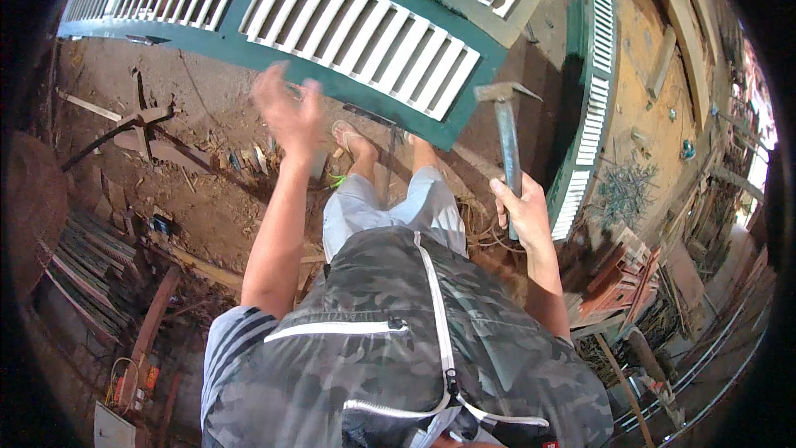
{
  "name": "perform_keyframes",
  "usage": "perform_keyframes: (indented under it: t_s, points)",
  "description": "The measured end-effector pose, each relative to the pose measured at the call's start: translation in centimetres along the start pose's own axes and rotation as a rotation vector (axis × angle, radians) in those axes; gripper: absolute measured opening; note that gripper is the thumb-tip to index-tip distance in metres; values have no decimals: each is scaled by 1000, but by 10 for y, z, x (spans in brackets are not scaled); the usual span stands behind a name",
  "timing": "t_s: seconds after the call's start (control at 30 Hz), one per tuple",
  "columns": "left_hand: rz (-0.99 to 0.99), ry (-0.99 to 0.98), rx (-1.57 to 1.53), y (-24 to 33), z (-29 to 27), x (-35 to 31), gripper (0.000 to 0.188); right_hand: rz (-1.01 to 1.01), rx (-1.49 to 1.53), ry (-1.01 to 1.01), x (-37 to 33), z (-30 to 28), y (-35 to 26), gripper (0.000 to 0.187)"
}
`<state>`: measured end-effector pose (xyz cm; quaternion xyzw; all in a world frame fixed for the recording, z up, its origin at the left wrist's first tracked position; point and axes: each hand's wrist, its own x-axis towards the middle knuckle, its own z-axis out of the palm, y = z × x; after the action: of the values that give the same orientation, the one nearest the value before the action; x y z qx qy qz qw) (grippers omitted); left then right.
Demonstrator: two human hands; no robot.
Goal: The person assembles a green wooden louvered shutter by hand, using a hammer to tap slats into place and a cordless drill to drive screws. They also apply glue to a small wooden piece and attach it to the shutter frame.
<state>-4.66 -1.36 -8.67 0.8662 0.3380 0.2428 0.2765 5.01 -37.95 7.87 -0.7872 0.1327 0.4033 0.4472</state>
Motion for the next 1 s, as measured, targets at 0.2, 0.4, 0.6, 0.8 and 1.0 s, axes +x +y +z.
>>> perform_keyframes:
  t_s: [0.2, 0.4, 0.6, 0.8, 1.0]
  points:
    - [135, -509, -67, 17, 0, -82, 40, -49, -51, -114, 31, 29, -22, 28]
    - [-144, -353, -206, 4, 13, -104, 34, -88, -302, -157, 59, 77, 9, 37]
    - [-1064, -192, -572, -11, 29, -84, 45, 107, -303, -367, 62, 78, 8, 44]
    - [-987, -394, -517, 10, 32, -80, 49, -42, -90, -306, 94, 53, 1, 39]
    - [-806, -447, -316, -14, 49, -107, 46, -254, -210, -309, 131, 38, 34, 38]
